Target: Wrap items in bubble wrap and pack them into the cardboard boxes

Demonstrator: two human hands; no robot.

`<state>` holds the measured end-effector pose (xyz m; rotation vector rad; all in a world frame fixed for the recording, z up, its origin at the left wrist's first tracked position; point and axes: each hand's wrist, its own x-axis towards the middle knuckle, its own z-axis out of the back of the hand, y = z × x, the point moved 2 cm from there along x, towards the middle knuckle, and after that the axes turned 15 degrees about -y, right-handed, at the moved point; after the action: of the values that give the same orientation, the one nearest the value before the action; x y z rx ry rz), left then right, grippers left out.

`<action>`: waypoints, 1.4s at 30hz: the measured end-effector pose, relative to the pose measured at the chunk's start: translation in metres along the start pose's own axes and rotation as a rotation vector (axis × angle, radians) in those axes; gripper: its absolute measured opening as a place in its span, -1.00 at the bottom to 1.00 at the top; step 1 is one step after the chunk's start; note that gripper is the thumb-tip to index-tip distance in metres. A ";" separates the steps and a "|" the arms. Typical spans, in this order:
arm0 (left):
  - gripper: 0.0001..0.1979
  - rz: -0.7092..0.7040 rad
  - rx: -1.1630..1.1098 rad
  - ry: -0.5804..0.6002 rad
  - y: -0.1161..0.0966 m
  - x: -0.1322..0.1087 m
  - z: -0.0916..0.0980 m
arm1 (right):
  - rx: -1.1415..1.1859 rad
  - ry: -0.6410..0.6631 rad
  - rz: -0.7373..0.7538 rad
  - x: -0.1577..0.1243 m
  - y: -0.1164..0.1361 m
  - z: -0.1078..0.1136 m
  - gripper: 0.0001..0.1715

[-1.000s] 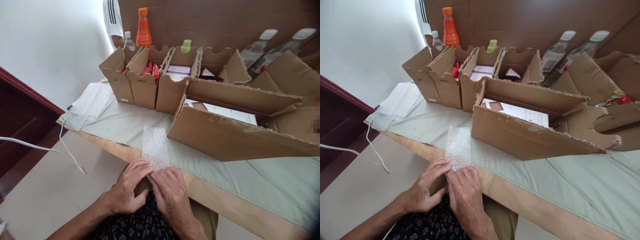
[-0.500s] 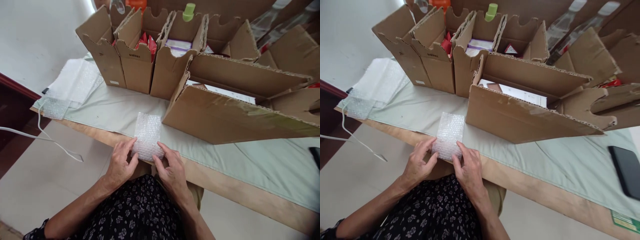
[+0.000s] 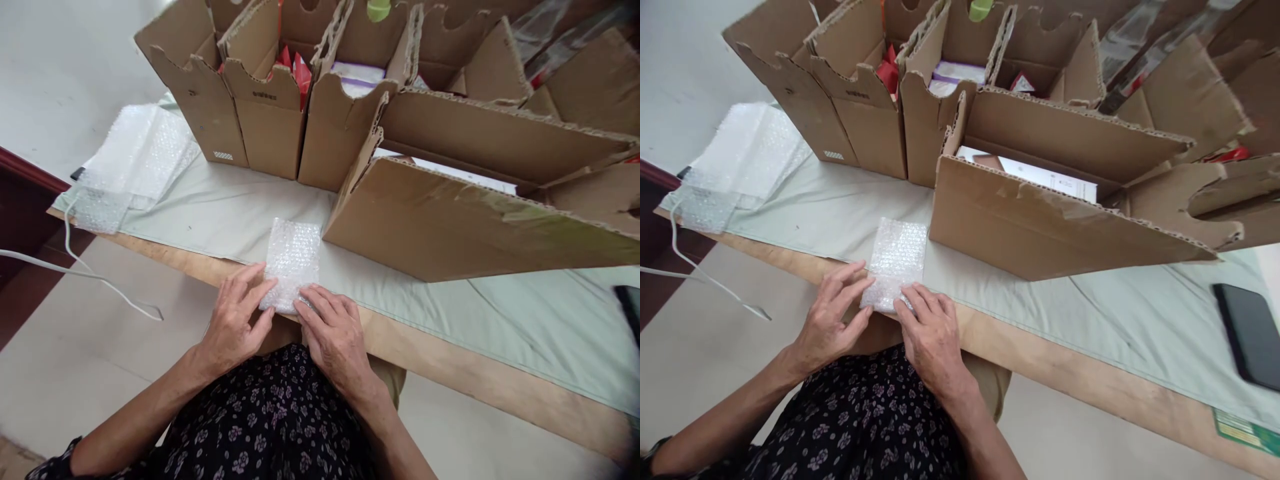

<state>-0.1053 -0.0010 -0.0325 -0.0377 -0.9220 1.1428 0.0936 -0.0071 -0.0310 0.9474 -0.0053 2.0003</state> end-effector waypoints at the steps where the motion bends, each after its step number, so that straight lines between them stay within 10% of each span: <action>1: -0.58 -0.037 -0.049 0.030 -0.001 0.000 0.003 | 0.012 -0.011 -0.003 0.002 -0.002 -0.002 -0.72; 13: -0.75 0.109 -0.102 -0.023 0.012 0.017 -0.005 | 0.034 -0.242 -0.143 0.020 -0.006 0.009 -0.80; 20: -0.75 0.135 0.001 -0.044 0.021 0.022 -0.011 | 0.004 0.038 0.022 0.023 -0.007 -0.014 -0.68; 30: -0.76 0.109 -0.151 -0.071 0.017 0.015 0.000 | 0.195 0.048 -0.200 0.032 -0.018 -0.012 -0.72; 42: -0.64 0.301 -0.081 -0.243 0.018 0.016 -0.002 | 0.057 -0.019 -0.107 0.047 -0.021 -0.032 -0.75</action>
<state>-0.1156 0.0204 -0.0324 -0.1082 -1.2080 1.4085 0.0745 0.0503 -0.0311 0.9825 0.0904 1.9014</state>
